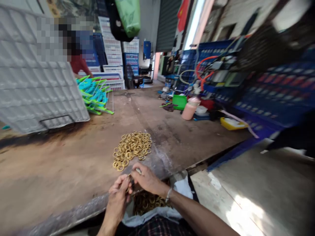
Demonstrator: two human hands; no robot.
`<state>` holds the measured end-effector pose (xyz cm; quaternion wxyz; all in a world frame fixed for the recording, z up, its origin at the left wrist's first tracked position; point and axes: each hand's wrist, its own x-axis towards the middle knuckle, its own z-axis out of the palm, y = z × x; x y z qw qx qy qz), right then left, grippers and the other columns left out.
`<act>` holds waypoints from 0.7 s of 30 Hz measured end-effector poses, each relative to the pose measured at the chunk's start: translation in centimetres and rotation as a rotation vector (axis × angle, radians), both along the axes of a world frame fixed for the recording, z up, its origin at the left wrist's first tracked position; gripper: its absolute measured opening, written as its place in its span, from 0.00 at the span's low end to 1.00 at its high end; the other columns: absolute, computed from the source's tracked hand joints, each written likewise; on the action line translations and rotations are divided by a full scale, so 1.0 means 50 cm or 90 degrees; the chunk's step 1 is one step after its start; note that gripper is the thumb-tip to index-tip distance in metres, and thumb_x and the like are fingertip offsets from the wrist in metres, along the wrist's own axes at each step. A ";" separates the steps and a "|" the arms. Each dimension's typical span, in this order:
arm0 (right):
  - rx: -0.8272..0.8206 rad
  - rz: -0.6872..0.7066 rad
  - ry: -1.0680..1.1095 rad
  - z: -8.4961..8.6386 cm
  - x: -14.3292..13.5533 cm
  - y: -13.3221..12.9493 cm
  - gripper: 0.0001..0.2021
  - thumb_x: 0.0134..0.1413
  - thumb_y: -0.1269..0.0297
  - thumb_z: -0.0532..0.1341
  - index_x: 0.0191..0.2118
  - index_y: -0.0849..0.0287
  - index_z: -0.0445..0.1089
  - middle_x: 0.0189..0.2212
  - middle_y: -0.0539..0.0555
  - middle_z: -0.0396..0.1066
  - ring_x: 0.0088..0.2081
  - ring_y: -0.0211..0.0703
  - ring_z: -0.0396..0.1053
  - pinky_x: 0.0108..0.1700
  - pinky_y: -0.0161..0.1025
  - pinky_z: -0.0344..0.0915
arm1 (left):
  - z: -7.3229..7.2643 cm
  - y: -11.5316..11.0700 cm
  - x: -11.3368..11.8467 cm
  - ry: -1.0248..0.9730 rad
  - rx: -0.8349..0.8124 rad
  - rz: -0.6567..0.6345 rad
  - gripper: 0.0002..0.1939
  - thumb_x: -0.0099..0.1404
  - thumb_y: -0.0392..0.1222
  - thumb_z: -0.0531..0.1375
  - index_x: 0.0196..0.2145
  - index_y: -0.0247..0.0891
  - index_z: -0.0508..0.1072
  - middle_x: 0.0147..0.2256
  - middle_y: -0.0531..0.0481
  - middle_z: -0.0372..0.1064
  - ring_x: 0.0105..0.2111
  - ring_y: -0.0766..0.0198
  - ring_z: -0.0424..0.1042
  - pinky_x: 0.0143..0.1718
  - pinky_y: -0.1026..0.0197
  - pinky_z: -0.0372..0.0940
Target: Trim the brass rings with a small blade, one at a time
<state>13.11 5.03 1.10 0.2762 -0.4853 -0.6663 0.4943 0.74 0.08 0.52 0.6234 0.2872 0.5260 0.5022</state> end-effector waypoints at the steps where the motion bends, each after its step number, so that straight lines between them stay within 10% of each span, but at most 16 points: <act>1: -0.028 -0.003 0.010 0.002 0.000 0.004 0.05 0.52 0.66 0.51 0.29 0.59 0.62 0.19 0.44 0.60 0.22 0.31 0.57 0.23 0.27 0.52 | -0.003 0.002 -0.002 0.048 0.006 -0.013 0.17 0.51 0.53 0.62 0.28 0.36 0.67 0.16 0.58 0.60 0.14 0.75 0.53 0.14 0.72 0.47; 21: 0.066 -0.025 0.006 0.030 0.021 0.023 0.06 0.50 0.67 0.52 0.24 0.60 0.60 0.19 0.43 0.55 0.24 0.31 0.52 0.27 0.29 0.50 | 0.003 0.041 0.012 -0.029 0.051 -0.116 0.14 0.55 0.51 0.59 0.26 0.36 0.64 0.19 0.58 0.60 0.14 0.76 0.54 0.13 0.72 0.48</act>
